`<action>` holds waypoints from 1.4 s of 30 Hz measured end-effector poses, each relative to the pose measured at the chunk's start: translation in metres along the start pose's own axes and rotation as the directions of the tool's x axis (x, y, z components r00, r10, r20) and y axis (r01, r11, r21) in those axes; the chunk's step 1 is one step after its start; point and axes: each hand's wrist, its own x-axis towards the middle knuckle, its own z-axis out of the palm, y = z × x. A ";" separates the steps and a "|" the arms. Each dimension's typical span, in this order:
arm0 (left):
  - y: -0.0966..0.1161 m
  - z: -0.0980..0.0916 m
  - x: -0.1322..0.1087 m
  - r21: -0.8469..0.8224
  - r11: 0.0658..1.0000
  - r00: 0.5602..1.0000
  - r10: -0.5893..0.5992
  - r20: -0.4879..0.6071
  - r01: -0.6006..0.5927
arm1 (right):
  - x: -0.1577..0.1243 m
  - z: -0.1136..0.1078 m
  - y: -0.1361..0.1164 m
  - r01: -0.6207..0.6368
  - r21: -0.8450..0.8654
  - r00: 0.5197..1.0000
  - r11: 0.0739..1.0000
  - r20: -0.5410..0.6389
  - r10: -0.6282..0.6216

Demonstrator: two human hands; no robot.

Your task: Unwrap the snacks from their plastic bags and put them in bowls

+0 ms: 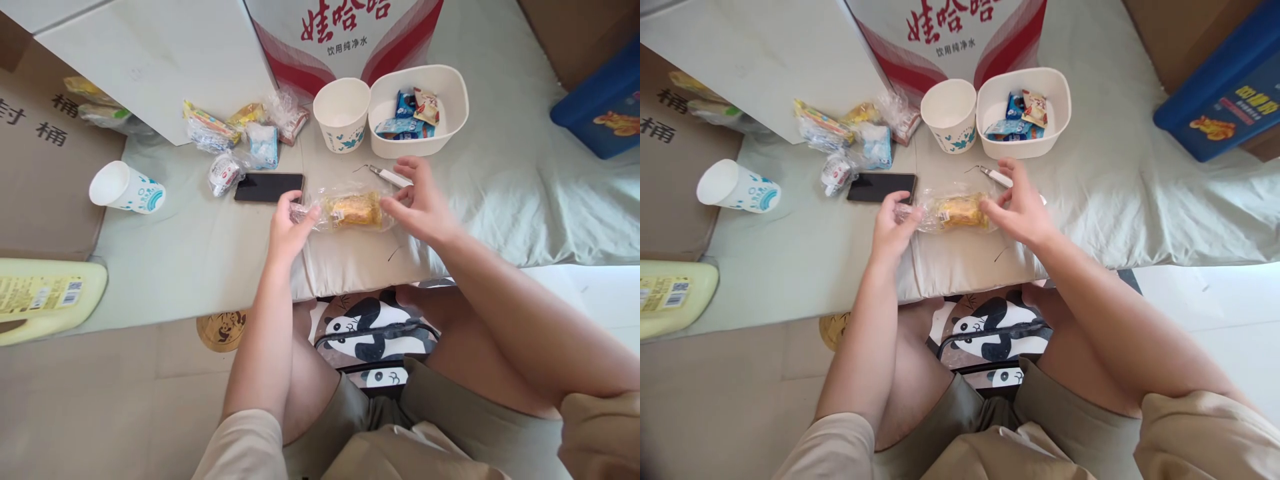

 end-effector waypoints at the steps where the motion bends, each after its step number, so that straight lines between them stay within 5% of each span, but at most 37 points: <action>1: 0.000 0.000 -0.001 0.057 0.998 0.999 0.027 0.021 -0.029 | -0.001 -0.001 -0.003 -0.004 -0.039 0.999 0.999 0.039 0.006; 4: 0.001 -0.003 -0.003 0.153 0.974 0.986 0.165 0.017 -0.165 | -0.004 -0.006 -0.014 0.042 -0.166 0.997 0.985 0.077 -0.029; 7: 0.002 -0.008 -0.003 0.198 0.936 0.955 0.296 0.006 -0.292 | -0.009 -0.016 -0.025 0.134 -0.287 0.984 0.949 -0.077 -0.162; 10: -0.002 -0.011 -0.002 0.273 0.886 0.927 0.364 0.092 -0.375 | -0.017 -0.026 -0.036 0.269 -0.235 0.942 0.934 -0.140 -0.306; 12: -0.005 -0.012 -0.002 0.322 0.853 0.911 0.396 0.113 -0.410 | -0.022 -0.031 -0.042 0.407 -0.063 0.913 0.911 -0.009 -0.408; 14: -0.004 -0.015 -0.001 0.304 0.861 0.909 0.413 0.051 -0.408 | -0.028 -0.034 -0.047 0.446 0.163 0.846 0.880 0.245 -0.474; 17: 0.000 -0.020 0.002 0.082 0.943 0.939 0.329 -0.095 -0.322 | -0.034 -0.033 -0.052 0.242 0.358 0.646 0.902 0.634 -0.425; 19: 0.003 -0.023 0.004 -0.089 0.976 0.972 0.184 -0.145 -0.198 | -0.036 -0.028 -0.052 0.140 0.321 0.550 0.937 0.761 -0.343; 20: 0.004 -0.025 0.005 -0.135 0.983 0.983 0.106 -0.148 -0.126 | -0.036 -0.024 -0.051 0.147 0.271 0.565 0.951 0.766 -0.305; 23: 0.004 -0.024 0.005 -0.053 0.999 0.995 -0.003 -0.100 -0.002 | -0.035 -0.013 -0.046 0.260 0.035 0.796 0.965 0.558 -0.235; 25: 0.004 -0.021 0.002 0.101 0.995 1.000 0.022 0.021 -0.024 | -0.033 -0.005 -0.041 0.320 -0.095 0.889 0.943 0.375 -0.264; 30: 0.006 -0.010 -0.009 0.223 0.974 0.930 -0.046 0.364 -0.039 | -0.026 0.008 -0.033 0.306 -0.246 0.918 0.920 0.331 -0.217; 35: 0.018 -0.002 -0.014 0.018 0.971 0.925 -0.233 0.301 0.238 | -0.020 0.013 -0.031 0.171 -0.299 0.951 0.939 0.299 -0.078; 42: 0.048 -0.010 -0.018 -0.525 0.762 0.923 -0.271 0.273 0.379 | -0.020 0.010 -0.034 0.227 -0.064 0.939 0.972 0.280 -0.201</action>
